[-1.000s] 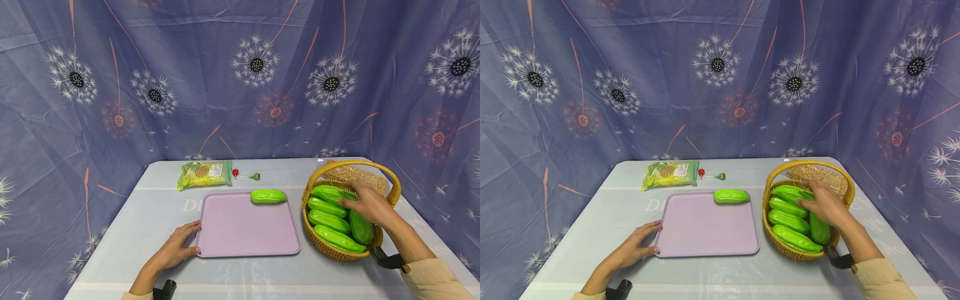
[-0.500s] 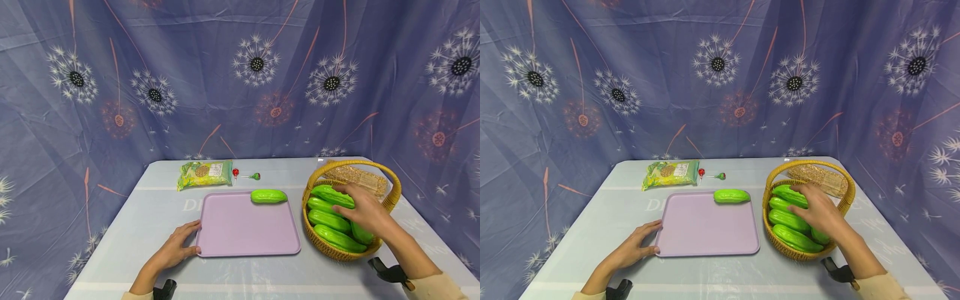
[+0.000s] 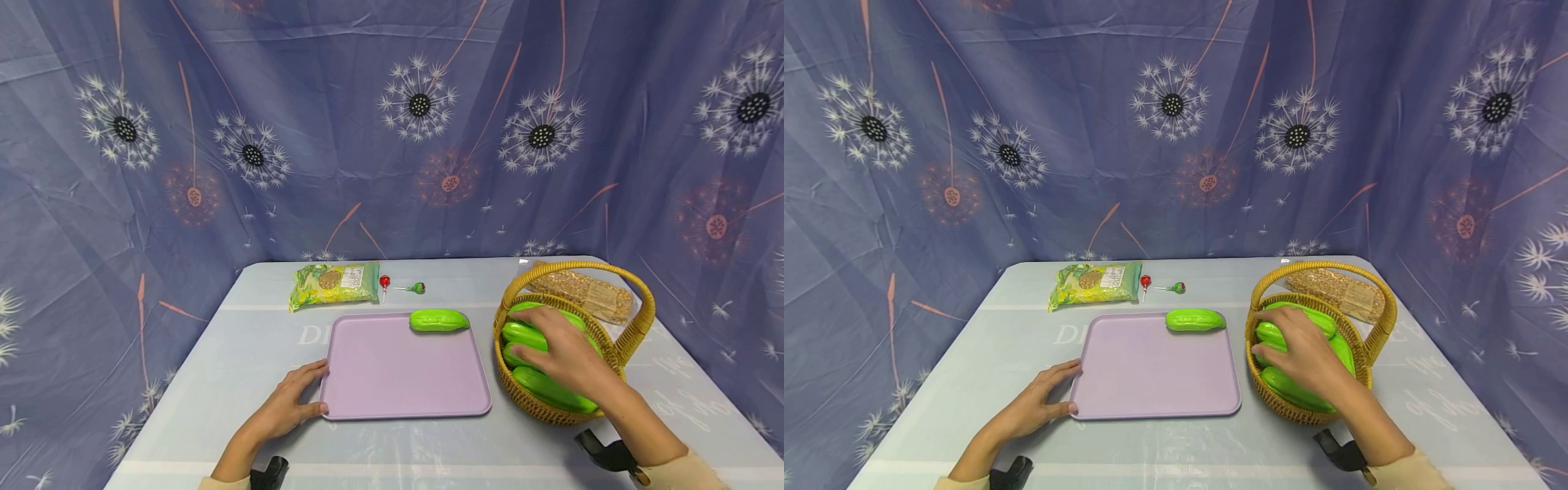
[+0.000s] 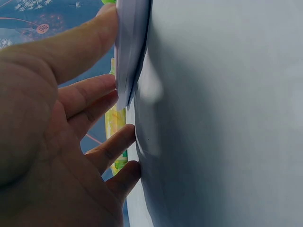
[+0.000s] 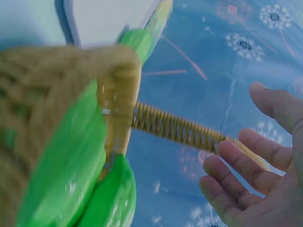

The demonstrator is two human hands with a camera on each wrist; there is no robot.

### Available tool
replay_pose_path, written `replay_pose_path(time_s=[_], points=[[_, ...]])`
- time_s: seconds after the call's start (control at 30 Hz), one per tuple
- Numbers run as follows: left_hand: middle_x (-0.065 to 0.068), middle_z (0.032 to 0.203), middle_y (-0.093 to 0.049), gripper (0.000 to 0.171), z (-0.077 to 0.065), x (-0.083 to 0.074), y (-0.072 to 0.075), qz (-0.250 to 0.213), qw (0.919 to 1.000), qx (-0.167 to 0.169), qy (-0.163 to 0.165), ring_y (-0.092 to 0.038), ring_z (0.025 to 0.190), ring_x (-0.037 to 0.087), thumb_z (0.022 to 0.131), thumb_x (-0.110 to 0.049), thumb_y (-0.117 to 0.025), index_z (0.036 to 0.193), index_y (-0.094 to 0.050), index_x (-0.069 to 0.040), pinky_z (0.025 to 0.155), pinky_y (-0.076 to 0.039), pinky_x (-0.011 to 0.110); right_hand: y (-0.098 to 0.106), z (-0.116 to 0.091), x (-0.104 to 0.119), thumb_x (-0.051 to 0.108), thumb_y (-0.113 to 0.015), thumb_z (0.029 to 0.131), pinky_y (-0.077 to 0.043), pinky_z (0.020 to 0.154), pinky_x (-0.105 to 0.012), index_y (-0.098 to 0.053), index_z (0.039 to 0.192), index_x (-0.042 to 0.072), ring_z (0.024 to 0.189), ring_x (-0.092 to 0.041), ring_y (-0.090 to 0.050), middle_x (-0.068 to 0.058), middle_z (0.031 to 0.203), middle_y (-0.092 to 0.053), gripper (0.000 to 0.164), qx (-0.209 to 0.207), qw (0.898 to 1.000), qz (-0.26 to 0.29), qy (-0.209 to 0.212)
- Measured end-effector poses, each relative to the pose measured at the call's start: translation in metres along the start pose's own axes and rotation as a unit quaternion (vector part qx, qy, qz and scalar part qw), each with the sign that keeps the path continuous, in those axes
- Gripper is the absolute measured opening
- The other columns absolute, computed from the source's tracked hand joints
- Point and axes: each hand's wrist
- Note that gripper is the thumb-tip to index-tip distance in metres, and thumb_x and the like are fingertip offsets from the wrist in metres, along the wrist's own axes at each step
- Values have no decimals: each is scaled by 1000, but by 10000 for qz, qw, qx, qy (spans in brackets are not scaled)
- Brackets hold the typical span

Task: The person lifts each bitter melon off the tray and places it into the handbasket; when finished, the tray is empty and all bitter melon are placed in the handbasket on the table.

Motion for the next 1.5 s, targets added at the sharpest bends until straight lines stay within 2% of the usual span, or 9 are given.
replay_pose_path(time_s=[0.2,0.57,0.73,0.87,1.1,1.5], points=[[9,146,-45,67,0,0,-1,53,9999,-71,-84,-39,132,38,78,-35,-74,133,-52,-5,104,-31,61,-17,6,13,20,-80,74,-49,82,-46,-61,116,8,103,-25,-58,-6,110,-64,47,-71,9998,68,151],[7,146,-45,67,0,1,-1,82,9999,-78,-70,-40,131,37,78,-36,-73,133,-52,-5,104,-32,60,-42,21,35,28,-77,77,-48,85,-44,-59,121,11,108,-23,-55,-5,116,-61,50,317,9989,340,-102],[7,146,-45,67,0,1,-1,56,9999,-56,-70,-39,132,37,78,-37,-73,133,-52,-6,104,-31,61,-54,29,43,29,-77,77,-48,89,-47,-59,122,11,111,-26,-55,-6,117,-60,52,418,9980,437,-204],[7,146,-44,67,0,1,-1,26,10000,-19,-35,-39,132,37,78,-37,-73,134,-51,-6,104,-31,61,-65,36,48,29,-78,76,-48,87,-45,-60,122,11,108,-25,-55,-6,117,-61,53,415,9977,475,-232],[7,147,-43,68,1,2,-1,-26,10000,39,63,-37,133,38,78,-37,-73,134,-51,-6,105,-29,62,-84,45,48,30,-77,77,-46,87,-41,-58,124,11,106,-25,-53,-7,118,-60,54,454,9968,548,-359],[8,146,-44,68,1,2,-2,11,10000,-6,14,-39,132,38,77,-36,-73,134,-51,-5,104,-30,62,-111,62,42,32,-76,78,-46,92,-46,-56,127,9,111,-30,-51,-12,124,-58,58,530,9917,768,-886]])
Point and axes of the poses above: each hand's wrist, its own z-axis towards the middle knuckle, its own y-axis out of the back of the hand, x = y × z
